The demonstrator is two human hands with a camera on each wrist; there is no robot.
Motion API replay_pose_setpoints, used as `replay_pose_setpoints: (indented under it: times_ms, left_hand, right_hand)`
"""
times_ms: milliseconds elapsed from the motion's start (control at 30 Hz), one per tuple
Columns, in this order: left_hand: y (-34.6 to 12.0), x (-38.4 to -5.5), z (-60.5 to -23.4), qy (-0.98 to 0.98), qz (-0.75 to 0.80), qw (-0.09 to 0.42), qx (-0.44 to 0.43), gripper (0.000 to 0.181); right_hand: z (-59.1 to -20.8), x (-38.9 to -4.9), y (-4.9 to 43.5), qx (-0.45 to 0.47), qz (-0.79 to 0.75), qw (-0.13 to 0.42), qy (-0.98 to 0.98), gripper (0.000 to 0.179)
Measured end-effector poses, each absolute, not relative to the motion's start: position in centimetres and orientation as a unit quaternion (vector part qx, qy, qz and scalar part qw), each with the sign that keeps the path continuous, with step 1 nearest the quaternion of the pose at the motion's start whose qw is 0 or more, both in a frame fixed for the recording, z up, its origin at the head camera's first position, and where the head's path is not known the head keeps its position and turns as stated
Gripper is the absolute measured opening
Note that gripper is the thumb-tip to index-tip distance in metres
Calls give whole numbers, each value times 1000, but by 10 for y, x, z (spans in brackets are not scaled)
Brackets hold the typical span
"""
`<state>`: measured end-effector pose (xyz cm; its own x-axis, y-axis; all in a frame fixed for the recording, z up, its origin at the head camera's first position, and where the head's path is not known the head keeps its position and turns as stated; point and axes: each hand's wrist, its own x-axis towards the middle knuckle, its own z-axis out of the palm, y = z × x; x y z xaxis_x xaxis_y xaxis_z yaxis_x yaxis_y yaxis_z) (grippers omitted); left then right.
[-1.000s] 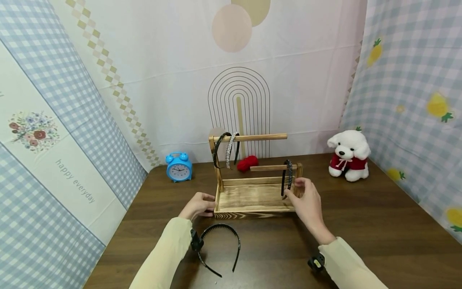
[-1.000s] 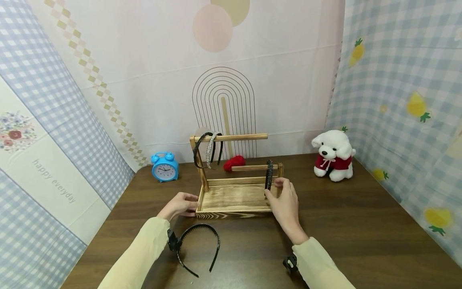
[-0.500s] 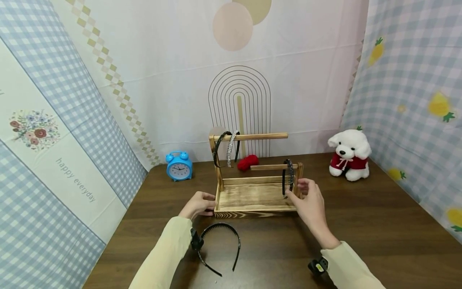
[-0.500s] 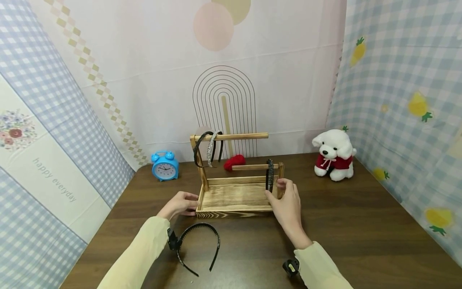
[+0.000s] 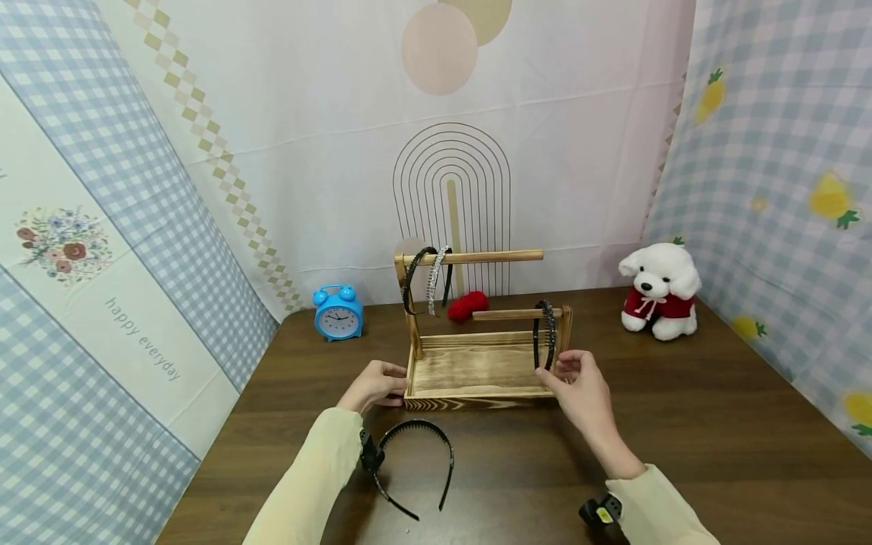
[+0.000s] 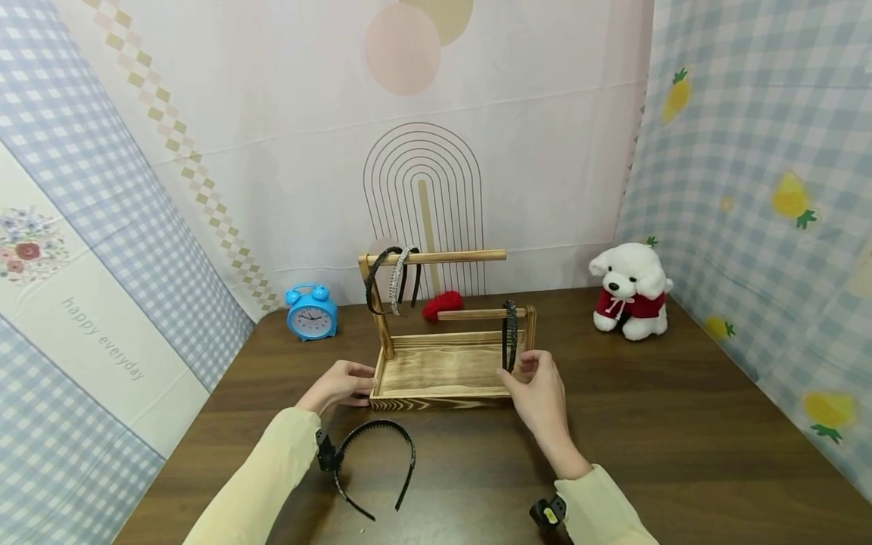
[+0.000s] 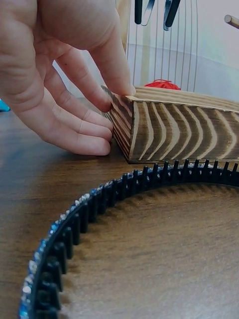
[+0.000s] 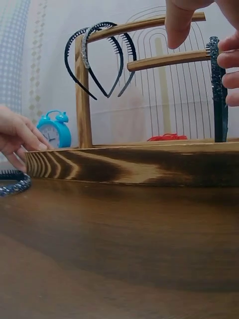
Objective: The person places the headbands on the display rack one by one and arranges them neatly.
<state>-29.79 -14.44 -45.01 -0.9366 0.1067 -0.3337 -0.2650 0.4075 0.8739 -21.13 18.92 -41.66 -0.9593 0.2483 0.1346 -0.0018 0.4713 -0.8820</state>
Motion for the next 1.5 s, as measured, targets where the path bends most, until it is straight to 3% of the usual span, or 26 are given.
replay_pose_setpoints:
  times_ms: [1033, 1500]
  left_hand:
    - [-144, -297, -448, 821, 542, 173, -37, 39]
    - [-144, -297, -450, 818, 547, 172, -41, 39]
  right_hand:
    - [-422, -203, 160, -41, 666, -18, -745, 34]
    - [-431, -197, 136, -21, 680, -80, -729, 41]
